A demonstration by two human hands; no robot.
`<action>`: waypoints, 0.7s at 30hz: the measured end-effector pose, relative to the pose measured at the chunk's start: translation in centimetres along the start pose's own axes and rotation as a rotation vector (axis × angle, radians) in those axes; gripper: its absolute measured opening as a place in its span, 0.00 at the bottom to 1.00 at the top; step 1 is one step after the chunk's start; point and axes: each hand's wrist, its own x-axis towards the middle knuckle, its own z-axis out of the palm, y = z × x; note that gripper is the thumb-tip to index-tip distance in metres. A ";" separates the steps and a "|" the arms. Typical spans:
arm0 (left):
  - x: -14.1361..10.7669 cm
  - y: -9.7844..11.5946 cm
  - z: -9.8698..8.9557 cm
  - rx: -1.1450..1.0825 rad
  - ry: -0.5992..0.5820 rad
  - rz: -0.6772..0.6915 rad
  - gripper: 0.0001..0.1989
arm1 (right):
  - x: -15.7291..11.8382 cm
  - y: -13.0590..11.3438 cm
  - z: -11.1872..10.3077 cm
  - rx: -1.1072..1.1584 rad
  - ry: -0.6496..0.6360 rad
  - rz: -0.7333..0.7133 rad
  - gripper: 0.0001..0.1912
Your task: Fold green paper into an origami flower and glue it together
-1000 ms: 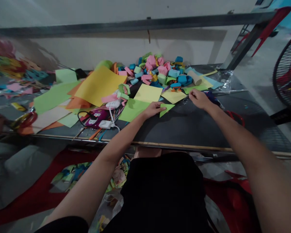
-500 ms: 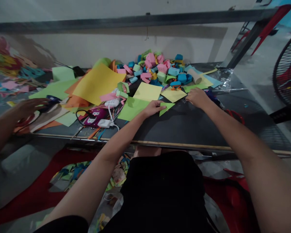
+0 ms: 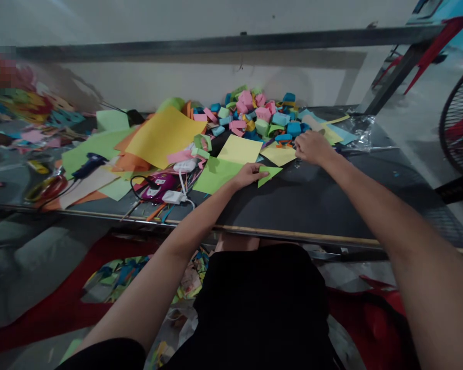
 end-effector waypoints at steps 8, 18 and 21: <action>0.2 -0.5 -0.1 -0.036 0.009 -0.017 0.20 | 1.5 0.2 -3.6 0.110 0.165 0.283 0.10; 0.0 0.3 0.1 -0.035 0.040 -0.072 0.16 | 0.1 -2.1 -6.9 -0.003 0.465 0.177 0.26; 0.0 0.5 0.1 -0.037 0.033 -0.077 0.17 | 0.4 -1.1 -5.5 0.078 0.463 0.221 0.19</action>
